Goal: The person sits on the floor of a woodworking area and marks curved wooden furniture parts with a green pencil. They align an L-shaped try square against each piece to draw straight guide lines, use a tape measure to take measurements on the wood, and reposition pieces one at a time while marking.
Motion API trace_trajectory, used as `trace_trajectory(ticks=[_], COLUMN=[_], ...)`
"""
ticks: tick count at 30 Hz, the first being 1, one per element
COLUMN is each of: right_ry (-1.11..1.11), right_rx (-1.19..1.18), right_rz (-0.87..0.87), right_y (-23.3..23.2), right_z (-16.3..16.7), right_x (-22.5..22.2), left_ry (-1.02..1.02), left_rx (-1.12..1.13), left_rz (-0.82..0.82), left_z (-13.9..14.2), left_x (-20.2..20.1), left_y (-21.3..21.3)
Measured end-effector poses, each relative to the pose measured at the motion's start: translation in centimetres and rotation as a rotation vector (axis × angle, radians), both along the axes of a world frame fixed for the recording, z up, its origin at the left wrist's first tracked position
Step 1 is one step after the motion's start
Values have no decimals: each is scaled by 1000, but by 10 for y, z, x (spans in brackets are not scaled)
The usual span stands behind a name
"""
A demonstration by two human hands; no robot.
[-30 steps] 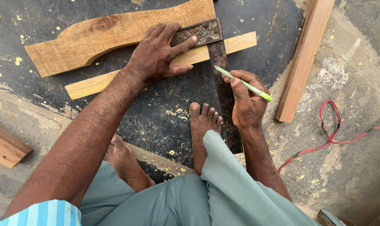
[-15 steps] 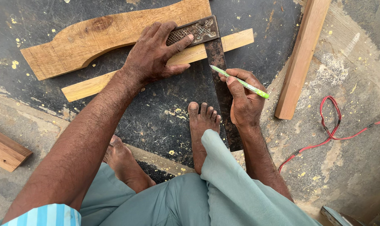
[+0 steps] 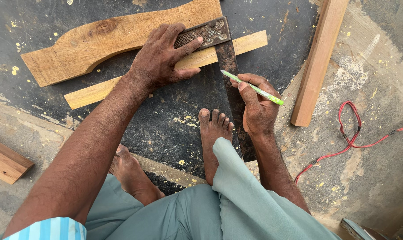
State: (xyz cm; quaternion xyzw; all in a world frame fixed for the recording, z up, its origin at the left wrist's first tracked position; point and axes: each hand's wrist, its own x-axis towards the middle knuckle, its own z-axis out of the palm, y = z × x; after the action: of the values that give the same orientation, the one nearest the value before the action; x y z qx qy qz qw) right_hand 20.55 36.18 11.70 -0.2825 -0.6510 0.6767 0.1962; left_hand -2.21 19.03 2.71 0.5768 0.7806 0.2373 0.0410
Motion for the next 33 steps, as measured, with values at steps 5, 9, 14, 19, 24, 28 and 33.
trace_trajectory(ticks=[5,9,14,19,24,28,33], right_ry=[0,3,0,-149,-92,-110,-158], right_rx=[-4,-1,12,234,945,1138,1209], right_rz=[1,1,5,8,191,268,302], right_y=[0,1,0,0,-2,-6,-9], right_z=[0,-1,0,8,12,13,21], right_x=[1,1,0,-4,-24,-40,-53], left_ry=[15,5,22,3,32,57,24], left_rx=[8,2,8,18,23,48,42], left_rz=[2,3,3,1,-14,-4,-9], left_z=[0,0,-1,-1,2,3,3], left_x=[0,0,0,1,1,1,2], left_y=[1,0,2,1,1,3,2])
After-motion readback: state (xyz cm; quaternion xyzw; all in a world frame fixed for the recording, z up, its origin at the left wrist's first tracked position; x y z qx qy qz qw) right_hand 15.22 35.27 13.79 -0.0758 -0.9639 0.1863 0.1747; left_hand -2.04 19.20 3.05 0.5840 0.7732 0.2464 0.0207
